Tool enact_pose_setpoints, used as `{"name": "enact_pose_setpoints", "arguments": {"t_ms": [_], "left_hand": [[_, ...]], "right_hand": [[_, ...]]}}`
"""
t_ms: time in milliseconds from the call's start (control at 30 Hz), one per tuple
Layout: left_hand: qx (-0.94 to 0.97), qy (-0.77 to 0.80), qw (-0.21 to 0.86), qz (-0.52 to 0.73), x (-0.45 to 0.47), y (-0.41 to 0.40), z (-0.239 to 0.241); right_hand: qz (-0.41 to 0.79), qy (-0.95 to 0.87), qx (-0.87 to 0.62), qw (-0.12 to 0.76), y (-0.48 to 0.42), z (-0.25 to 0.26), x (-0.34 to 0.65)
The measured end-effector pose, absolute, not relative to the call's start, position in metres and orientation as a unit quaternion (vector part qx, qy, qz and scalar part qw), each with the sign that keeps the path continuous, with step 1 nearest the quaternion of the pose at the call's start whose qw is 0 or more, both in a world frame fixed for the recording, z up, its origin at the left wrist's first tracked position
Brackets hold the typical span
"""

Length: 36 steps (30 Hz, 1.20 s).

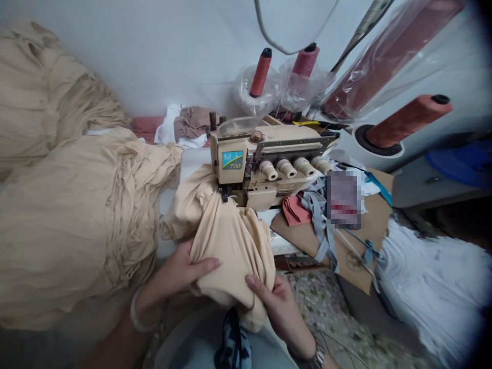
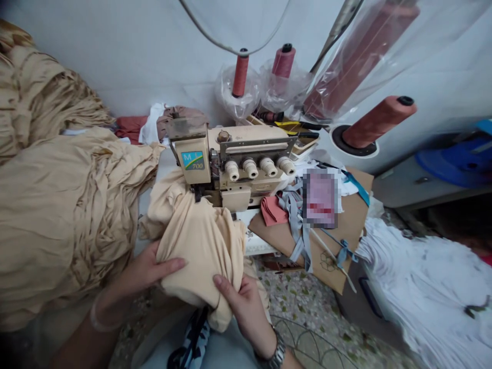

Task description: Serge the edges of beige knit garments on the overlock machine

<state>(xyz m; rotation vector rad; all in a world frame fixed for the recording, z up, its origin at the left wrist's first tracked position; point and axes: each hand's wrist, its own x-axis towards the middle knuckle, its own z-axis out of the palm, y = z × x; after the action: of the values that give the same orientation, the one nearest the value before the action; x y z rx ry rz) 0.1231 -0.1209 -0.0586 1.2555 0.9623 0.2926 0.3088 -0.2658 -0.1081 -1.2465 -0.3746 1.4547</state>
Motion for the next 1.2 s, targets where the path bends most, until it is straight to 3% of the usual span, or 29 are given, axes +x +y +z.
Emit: {"name": "enact_pose_setpoints", "arguments": {"t_ms": [233, 400, 533, 867, 1067, 1200], "left_hand": [[0.611, 0.426, 0.664, 0.063, 0.118, -0.124, -0.067], [0.517, 0.486, 0.689, 0.149, 0.109, -0.134, -0.065], [0.563, 0.510, 0.632, 0.151, 0.105, -0.123, -0.054], [0.786, 0.535, 0.264, 0.166, 0.126, -0.060, -0.013], [0.814, 0.545, 0.112, 0.164, 0.138, -0.019, -0.005], [0.895, 0.360, -0.032, 0.260, 0.141, -0.004, -0.015]], "right_hand": [[0.580, -0.050, -0.523, 0.623, -0.262, -0.107, 0.310], [0.619, -0.094, -0.541, 0.561, -0.278, -0.117, 0.306], [0.605, -0.138, -0.549, 0.560, -0.282, -0.126, 0.301], [0.516, -0.216, -0.552, 0.618, -0.228, -0.111, 0.294], [0.488, -0.243, -0.508, 0.667, -0.183, -0.107, 0.298], [0.490, -0.209, -0.477, 0.699, -0.159, -0.100, 0.299]]}}
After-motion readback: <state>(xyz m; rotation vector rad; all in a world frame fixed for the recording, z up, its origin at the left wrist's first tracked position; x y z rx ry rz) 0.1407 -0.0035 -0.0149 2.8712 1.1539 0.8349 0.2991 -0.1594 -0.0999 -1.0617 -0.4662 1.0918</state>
